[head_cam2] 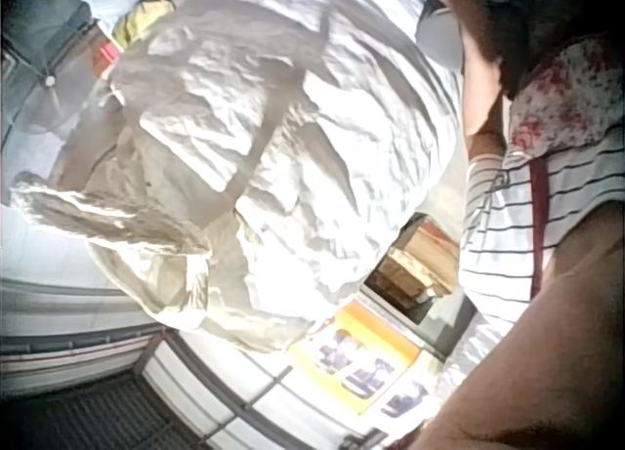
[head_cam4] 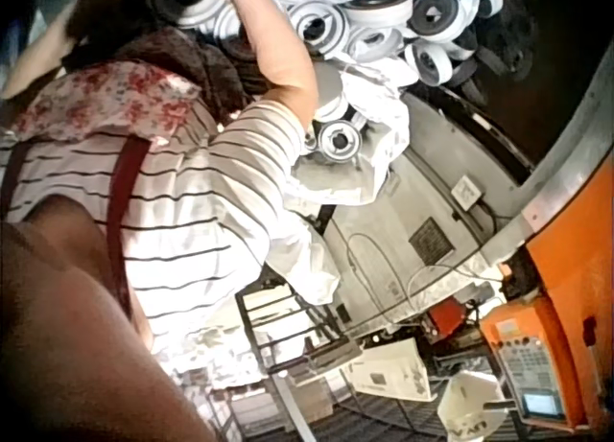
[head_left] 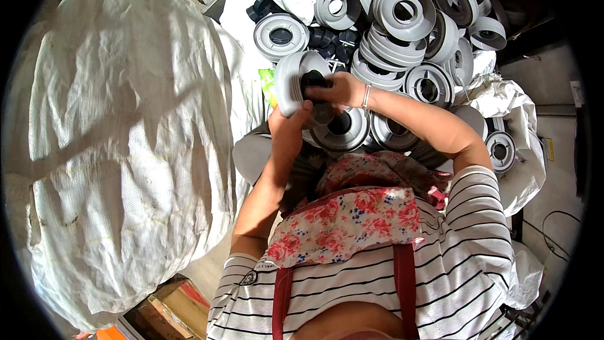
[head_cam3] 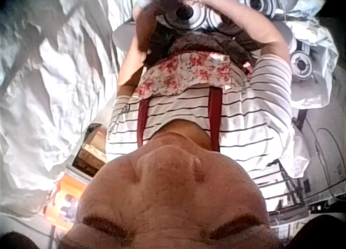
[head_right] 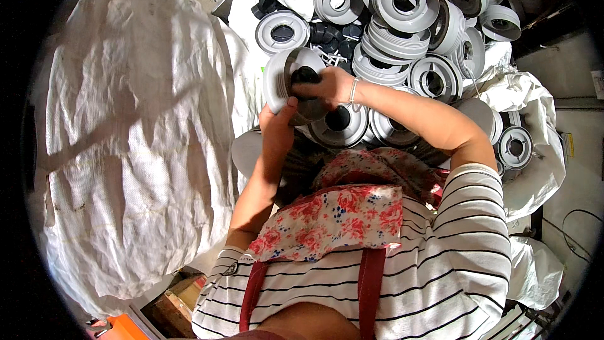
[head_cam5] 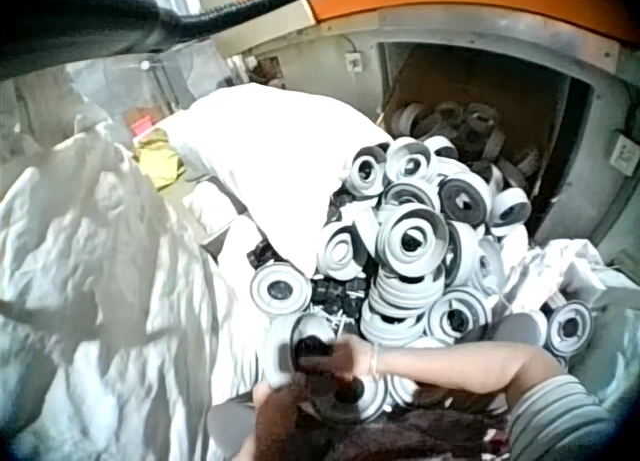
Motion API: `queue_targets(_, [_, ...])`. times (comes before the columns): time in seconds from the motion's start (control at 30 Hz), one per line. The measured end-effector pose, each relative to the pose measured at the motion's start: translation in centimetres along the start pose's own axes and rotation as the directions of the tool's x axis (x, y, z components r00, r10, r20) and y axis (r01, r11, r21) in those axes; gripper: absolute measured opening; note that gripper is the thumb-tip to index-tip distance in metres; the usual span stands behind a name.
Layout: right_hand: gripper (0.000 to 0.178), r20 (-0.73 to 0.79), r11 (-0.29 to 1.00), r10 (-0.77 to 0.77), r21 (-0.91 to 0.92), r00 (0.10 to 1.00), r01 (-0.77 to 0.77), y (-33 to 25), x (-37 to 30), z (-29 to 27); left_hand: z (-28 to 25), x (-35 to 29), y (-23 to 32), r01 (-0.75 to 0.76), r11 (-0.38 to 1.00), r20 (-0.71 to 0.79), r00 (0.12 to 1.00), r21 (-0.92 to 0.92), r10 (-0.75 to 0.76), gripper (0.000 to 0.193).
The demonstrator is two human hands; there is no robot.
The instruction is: The person repeatedly picks up white circular plastic frames and black circular inserts from a large pile. They fit the black insert into the center of the white frame and place the assembled unit back onto the pile. The process is continuous and repetitive throughout the clip.
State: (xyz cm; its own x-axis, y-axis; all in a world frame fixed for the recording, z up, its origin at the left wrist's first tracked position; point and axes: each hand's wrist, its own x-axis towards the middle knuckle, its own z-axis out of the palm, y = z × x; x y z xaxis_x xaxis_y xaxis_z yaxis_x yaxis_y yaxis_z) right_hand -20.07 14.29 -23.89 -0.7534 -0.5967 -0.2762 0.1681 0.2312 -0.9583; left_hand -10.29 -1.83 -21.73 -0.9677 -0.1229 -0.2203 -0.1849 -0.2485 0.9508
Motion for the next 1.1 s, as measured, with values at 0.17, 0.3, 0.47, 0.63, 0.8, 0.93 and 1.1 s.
queue_targets(0.17, [0.050,-0.043,0.950,0.292,0.130,0.955,-0.285,-1.4,-0.3,0.9,0.5,-0.4,-0.6,-0.098,0.980,0.011,0.995,0.173,0.097,0.017])
queue_targets(0.3, [0.044,0.145,0.811,0.495,0.277,0.856,-0.516,-0.7,0.8,-0.8,0.4,0.0,-0.7,-0.004,1.000,-0.057,0.998,0.000,0.004,0.016])
queue_targets(0.47, [0.054,-0.053,0.885,-0.340,-0.357,0.939,0.300,-0.2,0.1,-0.3,0.0,0.2,0.3,0.062,0.981,-0.065,0.997,0.182,-0.051,0.019])
queue_targets(0.63, [0.059,0.201,0.599,-0.529,-0.599,0.824,0.531,-1.4,-0.7,-1.3,-0.9,1.1,1.4,0.228,0.947,0.130,0.971,-0.226,-0.202,0.032])
queue_targets(0.8, [0.062,0.478,0.199,-0.591,-0.694,0.650,0.692,-1.6,-1.3,-1.5,-2.8,2.4,1.4,0.439,0.868,0.249,0.889,-0.230,-0.384,0.044])
queue_targets(0.93, [0.068,0.658,-0.028,-0.568,-0.616,0.495,0.787,-1.5,-1.1,-1.8,-2.6,2.7,1.5,0.484,0.847,0.184,0.874,-0.221,-0.451,0.049])
queue_targets(1.1, [0.065,0.551,0.304,-0.391,-0.679,0.737,0.668,-3.4,-1.8,-1.5,-2.4,2.2,1.4,0.471,0.824,0.248,0.879,-0.315,-0.407,0.045])
